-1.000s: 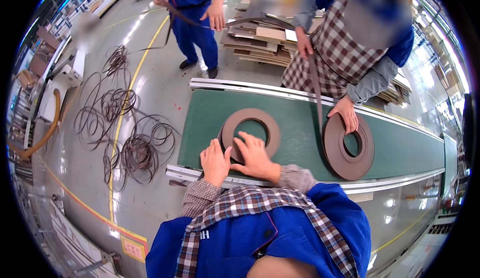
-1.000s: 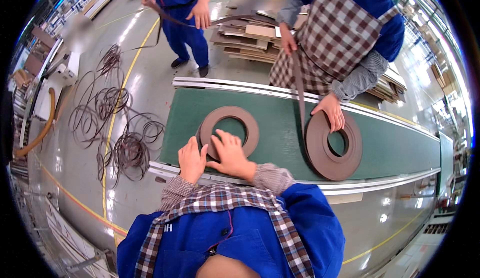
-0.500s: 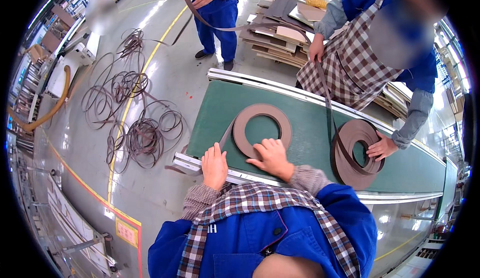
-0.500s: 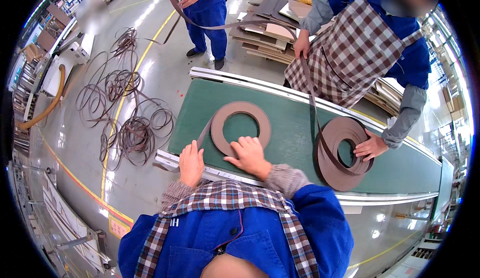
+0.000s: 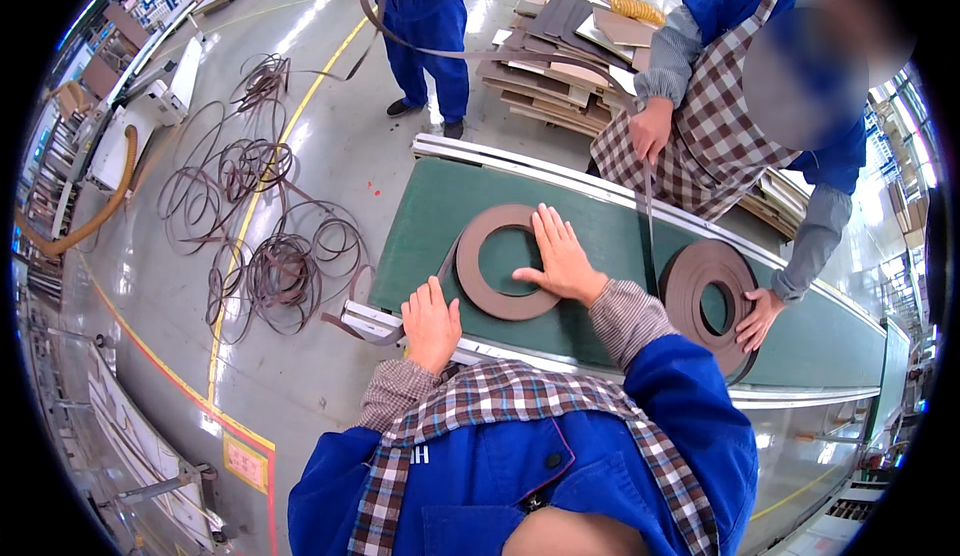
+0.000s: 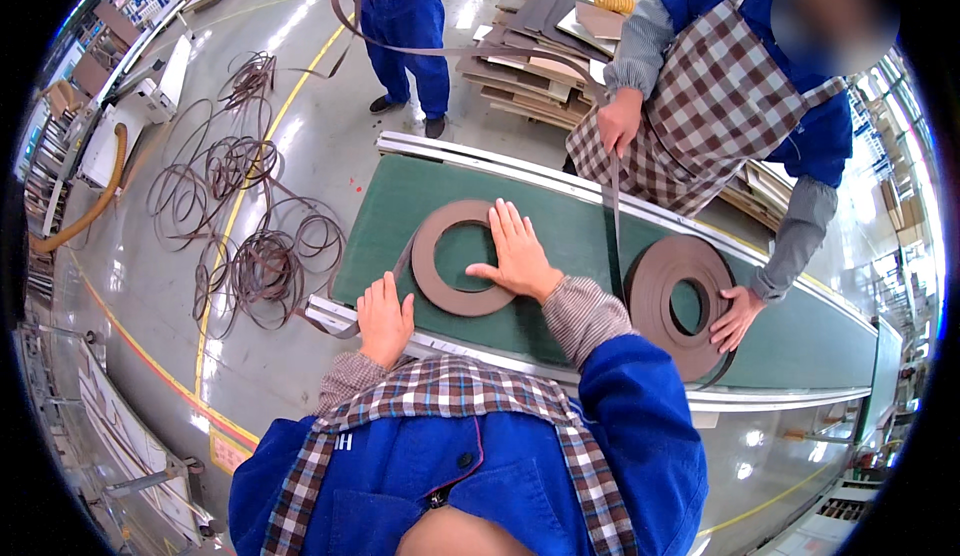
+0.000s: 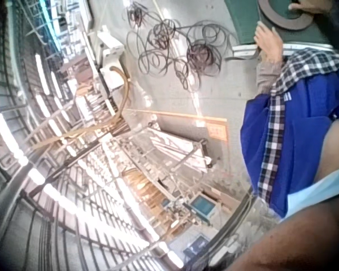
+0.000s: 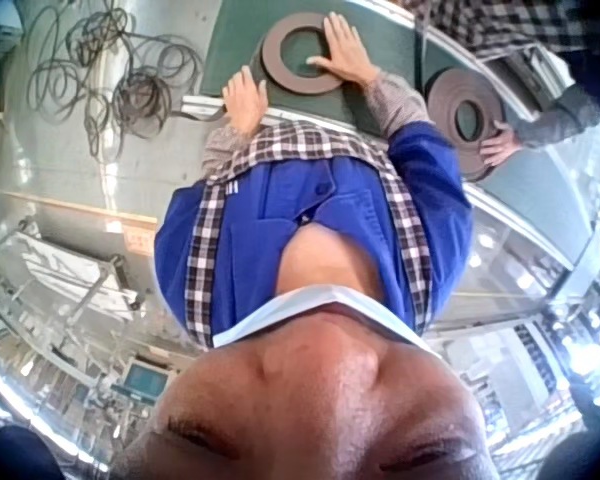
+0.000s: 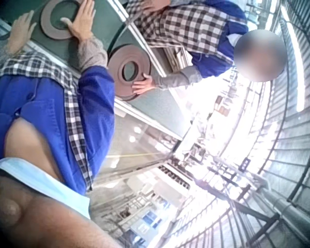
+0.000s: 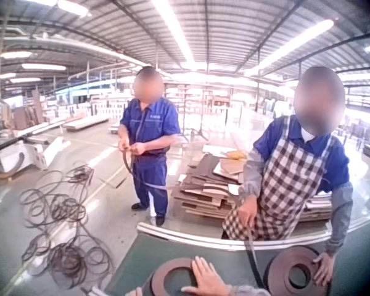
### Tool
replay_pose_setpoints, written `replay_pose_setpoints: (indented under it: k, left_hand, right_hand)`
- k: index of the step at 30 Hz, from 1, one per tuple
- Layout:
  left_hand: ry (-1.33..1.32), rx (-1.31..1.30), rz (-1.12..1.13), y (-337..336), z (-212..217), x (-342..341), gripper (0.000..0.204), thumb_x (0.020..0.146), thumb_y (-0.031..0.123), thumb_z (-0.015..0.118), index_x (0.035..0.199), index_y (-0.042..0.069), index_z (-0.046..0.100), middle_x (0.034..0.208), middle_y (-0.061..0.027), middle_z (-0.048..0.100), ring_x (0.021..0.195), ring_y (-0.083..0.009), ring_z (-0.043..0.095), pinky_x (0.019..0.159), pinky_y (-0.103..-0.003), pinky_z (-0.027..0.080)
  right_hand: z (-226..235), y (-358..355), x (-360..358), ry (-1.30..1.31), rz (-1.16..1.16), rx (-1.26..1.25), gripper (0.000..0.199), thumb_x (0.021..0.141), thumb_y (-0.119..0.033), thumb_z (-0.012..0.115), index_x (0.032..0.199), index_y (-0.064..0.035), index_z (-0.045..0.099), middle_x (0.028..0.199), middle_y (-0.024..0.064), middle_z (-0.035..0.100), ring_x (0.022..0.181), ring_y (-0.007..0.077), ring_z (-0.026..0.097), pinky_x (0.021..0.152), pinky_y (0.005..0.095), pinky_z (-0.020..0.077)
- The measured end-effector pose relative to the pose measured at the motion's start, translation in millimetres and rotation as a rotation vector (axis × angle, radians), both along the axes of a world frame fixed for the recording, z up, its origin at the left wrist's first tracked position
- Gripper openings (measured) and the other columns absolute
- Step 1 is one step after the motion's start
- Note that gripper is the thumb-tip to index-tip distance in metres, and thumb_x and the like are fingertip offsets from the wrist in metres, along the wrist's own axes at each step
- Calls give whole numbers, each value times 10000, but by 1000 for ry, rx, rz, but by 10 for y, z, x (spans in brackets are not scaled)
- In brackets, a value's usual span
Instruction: The person repeatedly picks up a long, thin, dark rubber strip and wraps it around a circular rubber ring on a green conveyor belt. They adjust the strip to form a neat coil and place the finished ring on the belt. A coworker performs the same task on the opposite side.
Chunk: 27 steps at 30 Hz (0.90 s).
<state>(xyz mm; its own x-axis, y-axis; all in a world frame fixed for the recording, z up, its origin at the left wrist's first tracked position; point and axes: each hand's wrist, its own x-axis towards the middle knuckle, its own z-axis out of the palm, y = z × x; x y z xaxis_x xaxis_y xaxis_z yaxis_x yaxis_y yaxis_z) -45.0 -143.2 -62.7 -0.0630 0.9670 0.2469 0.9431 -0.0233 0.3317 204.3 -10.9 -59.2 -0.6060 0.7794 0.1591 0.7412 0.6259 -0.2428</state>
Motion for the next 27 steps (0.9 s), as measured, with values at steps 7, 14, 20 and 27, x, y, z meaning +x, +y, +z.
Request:
replay_pose_setpoints:
  k: [7, 14, 20, 27]
  left_hand:
    - [-21, 23, 0, 86, 0, -97, 546, 826, 194, 657, 1280, -32, 456, 1073, -159, 504, 965, -322, 505, 782, -419, 399]
    - [-81, -13, 48, 120, -35, -137, 508, 858, 180, 624, 1285, -33, 449, 1102, -171, 493, 1000, -336, 500, 836, -445, 401]
    - [-114, 28, 19, 57, 1, -18, 558, 904, 283, 584, 1302, -75, 428, 1307, -246, 480, 1196, -401, 461, 1021, -474, 359]
    - [-33, 76, -64, -47, -32, 165, 768, 856, 491, 625, 1313, -94, 427, 1332, -351, 433, 1218, -469, 452, 1048, -513, 340]
  right_hand:
    - [438, -159, 179, 7, 480, -19, 857, 758, -606, 641, 1360, -30, 442, 1359, 175, 439, 1284, 358, 402, 1076, 491, 330]
    - [184, -515, -57, 188, 396, 139, 529, 751, -448, 707, 1082, -45, 611, 849, 77, 514, 758, 253, 519, 692, 371, 419]
    - [123, -934, -906, 194, -102, -95, 758, 781, -455, 696, 1304, 34, 447, 1201, 205, 479, 1073, 356, 487, 852, 457, 396]
    - [529, -85, -429, 195, 2, 181, 926, 829, -583, 586, 1434, 54, 294, 1498, 238, 286, 1402, 385, 260, 1133, 531, 200]
